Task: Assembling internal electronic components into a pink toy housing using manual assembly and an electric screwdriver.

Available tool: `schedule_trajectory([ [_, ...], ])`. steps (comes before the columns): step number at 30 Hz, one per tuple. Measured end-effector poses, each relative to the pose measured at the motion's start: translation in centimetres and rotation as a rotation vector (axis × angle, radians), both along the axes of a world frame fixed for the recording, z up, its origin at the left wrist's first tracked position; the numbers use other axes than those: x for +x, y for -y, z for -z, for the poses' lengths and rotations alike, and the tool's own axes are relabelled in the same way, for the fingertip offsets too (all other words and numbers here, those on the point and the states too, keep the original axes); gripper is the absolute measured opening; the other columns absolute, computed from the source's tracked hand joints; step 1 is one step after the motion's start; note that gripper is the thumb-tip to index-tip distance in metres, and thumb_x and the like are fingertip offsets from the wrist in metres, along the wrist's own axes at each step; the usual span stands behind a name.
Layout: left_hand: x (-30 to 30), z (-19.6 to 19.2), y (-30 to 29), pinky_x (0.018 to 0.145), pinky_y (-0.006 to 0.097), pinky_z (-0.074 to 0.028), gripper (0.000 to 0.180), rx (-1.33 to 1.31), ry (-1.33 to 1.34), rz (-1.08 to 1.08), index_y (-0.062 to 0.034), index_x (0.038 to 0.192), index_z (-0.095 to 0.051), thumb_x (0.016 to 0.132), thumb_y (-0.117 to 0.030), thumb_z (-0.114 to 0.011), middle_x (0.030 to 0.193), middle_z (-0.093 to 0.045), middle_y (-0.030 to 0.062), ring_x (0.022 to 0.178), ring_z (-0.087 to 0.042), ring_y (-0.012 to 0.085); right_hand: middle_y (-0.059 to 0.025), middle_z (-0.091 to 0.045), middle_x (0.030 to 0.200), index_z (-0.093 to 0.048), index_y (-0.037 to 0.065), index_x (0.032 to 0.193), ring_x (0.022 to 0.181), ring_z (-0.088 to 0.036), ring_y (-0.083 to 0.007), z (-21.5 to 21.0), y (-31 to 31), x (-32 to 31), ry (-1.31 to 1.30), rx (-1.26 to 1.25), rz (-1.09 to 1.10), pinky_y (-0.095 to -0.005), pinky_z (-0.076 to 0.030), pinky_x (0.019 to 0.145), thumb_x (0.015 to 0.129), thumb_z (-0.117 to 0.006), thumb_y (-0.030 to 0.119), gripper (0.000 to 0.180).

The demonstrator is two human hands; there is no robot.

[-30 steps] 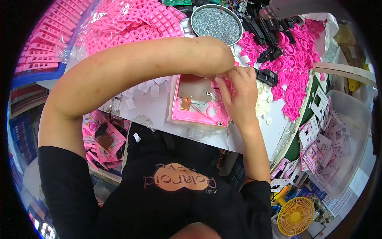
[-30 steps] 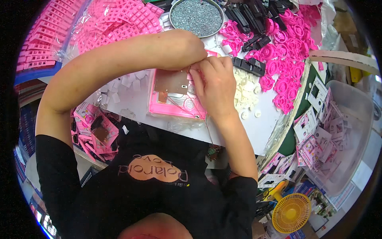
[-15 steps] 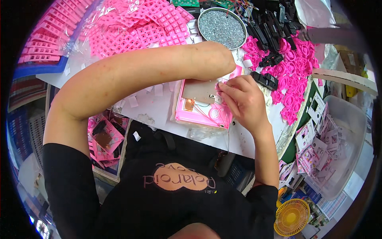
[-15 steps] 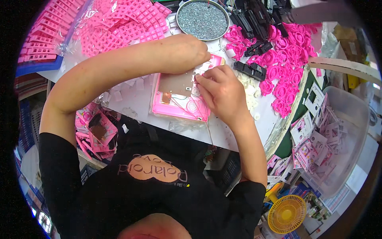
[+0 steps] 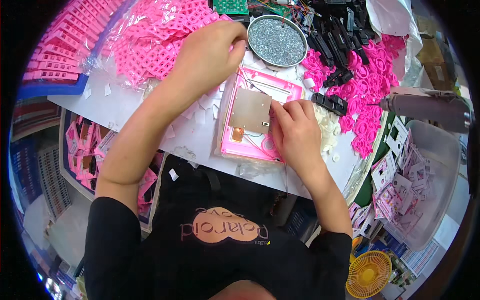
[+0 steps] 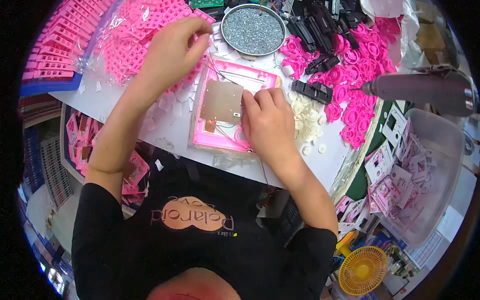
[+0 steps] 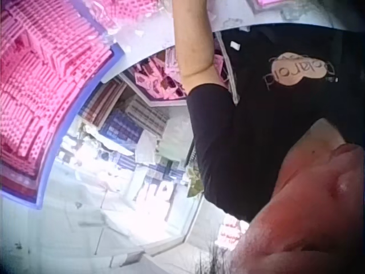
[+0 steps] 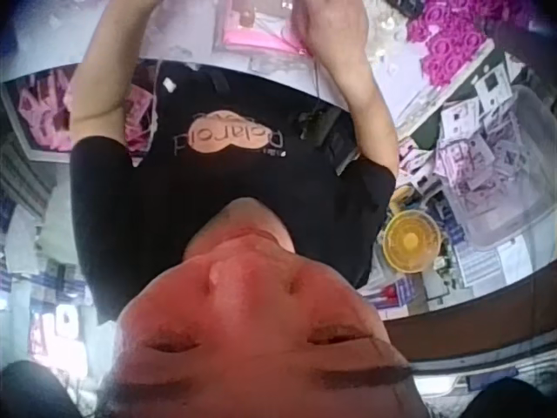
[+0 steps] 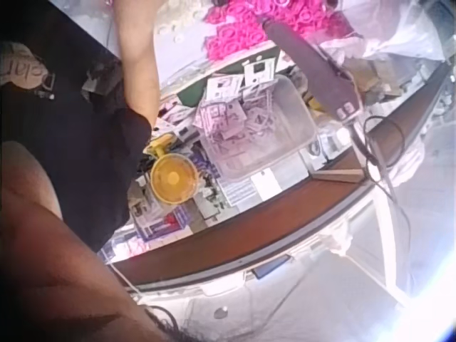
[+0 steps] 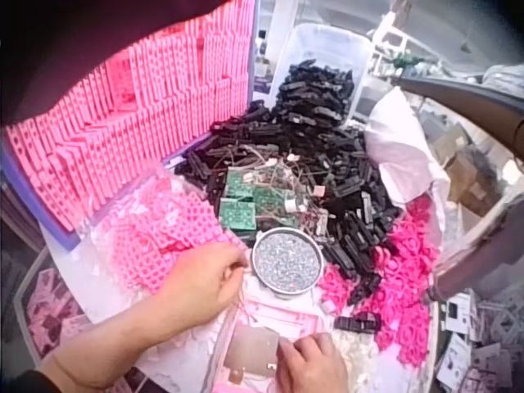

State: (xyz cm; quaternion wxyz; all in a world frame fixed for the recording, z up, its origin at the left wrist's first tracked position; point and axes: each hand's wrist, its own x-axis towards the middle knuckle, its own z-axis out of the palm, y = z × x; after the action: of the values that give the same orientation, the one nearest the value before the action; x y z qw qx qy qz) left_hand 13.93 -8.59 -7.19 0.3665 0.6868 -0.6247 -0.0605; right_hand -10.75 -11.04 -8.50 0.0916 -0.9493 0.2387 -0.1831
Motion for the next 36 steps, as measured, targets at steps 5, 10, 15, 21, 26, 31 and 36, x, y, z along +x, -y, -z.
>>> schedule_trajectory([
  [5, -1.0, 1.5, -0.2, 0.075, 0.044, -0.048, 0.032, 0.213, 0.345, 0.028, -0.0067, 0.089, -0.073, 0.077, -0.037, -0.076, 0.081, -0.067, 0.0098, 0.085, -0.064, 0.0293, -0.0103, -0.060, 0.089, -0.067, 0.002, 0.105, 0.091, -0.057, -0.0304, -0.1, -0.2, 0.5, -0.039, 0.016, 0.015, -0.0405, -0.050, 0.073, 0.074, -0.069, 0.005, 0.031],
  [10, -2.1, 2.3, -1.0, 0.076, 0.043, -0.047, 0.029, -0.026, 0.175, 0.005, -0.0068, 0.091, -0.070, 0.075, -0.029, -0.078, 0.091, -0.064, 0.0093, 0.090, -0.062, 0.0291, -0.0093, -0.062, 0.086, -0.071, 0.003, 0.106, 0.091, -0.057, -0.0298, -1.5, 0.5, 0.0, -0.008, 0.173, 0.014, -0.0389, -0.050, 0.076, 0.077, -0.068, 0.002, 0.030],
  [15, -1.5, 3.4, -2.4, 0.075, 0.041, -0.045, 0.021, -0.083, 0.108, 0.160, -0.0065, 0.091, -0.067, 0.076, -0.019, -0.077, 0.090, -0.062, 0.0084, 0.087, -0.061, 0.0287, -0.0133, -0.066, 0.083, -0.072, 0.003, 0.097, 0.083, -0.062, -0.0324, -1.1, 3.0, 3.0, 0.176, 0.222, 0.026, -0.0416, -0.051, 0.074, 0.079, -0.067, 0.009, 0.019],
  [21, -2.7, 4.1, -5.3, 0.077, 0.040, -0.042, 0.013, -0.101, 0.097, 0.119, -0.0078, 0.085, -0.065, 0.077, -0.013, -0.074, 0.089, -0.063, 0.0066, 0.085, -0.061, 0.0270, -0.0177, -0.071, 0.081, -0.074, 0.003, 0.084, 0.077, -0.069, -0.0344, -0.2, 8.6, 11.4, -0.096, 0.586, -0.110, -0.0436, -0.053, 0.072, 0.078, -0.068, 0.023, 0.021],
  [26, -3.1, 3.8, -5.9, 0.078, 0.039, -0.042, 0.014, -0.033, 0.016, 0.103, -0.0077, 0.086, -0.065, 0.077, -0.013, -0.074, 0.089, -0.063, 0.0067, 0.087, -0.061, 0.0272, -0.0177, -0.071, 0.081, -0.074, 0.003, 0.085, 0.076, -0.069, -0.0334, -0.2, 9.7, 11.9, -0.184, 0.628, -0.124, -0.0418, -0.054, 0.072, 0.076, -0.071, 0.028, 0.027],
  [31, -3.3, 2.4, -4.5, 0.081, 0.042, -0.041, 0.022, -0.141, -0.034, 0.043, -0.0068, 0.097, -0.066, 0.077, -0.013, -0.073, 0.094, -0.065, 0.0070, 0.091, -0.061, 0.0281, -0.0135, -0.072, 0.078, -0.072, 0.000, 0.094, 0.069, -0.069, -0.0216, -1.5, 6.9, 5.6, 0.162, 0.671, 0.048, -0.0325, -0.053, 0.065, 0.081, -0.069, 0.018, 0.022],
  [36, -5.0, 1.5, -2.3, 0.085, 0.043, -0.041, 0.027, -0.134, -0.097, 0.153, -0.0077, 0.104, -0.069, 0.079, -0.016, -0.073, 0.095, -0.067, 0.0059, 0.091, -0.061, 0.0266, -0.0053, -0.072, 0.077, -0.072, 0.000, 0.098, 0.063, -0.061, -0.0063, -0.1, 3.9, 2.5, 0.395, 0.776, 0.155, -0.0227, -0.046, 0.056, 0.084, -0.070, 0.006, 0.015],
])
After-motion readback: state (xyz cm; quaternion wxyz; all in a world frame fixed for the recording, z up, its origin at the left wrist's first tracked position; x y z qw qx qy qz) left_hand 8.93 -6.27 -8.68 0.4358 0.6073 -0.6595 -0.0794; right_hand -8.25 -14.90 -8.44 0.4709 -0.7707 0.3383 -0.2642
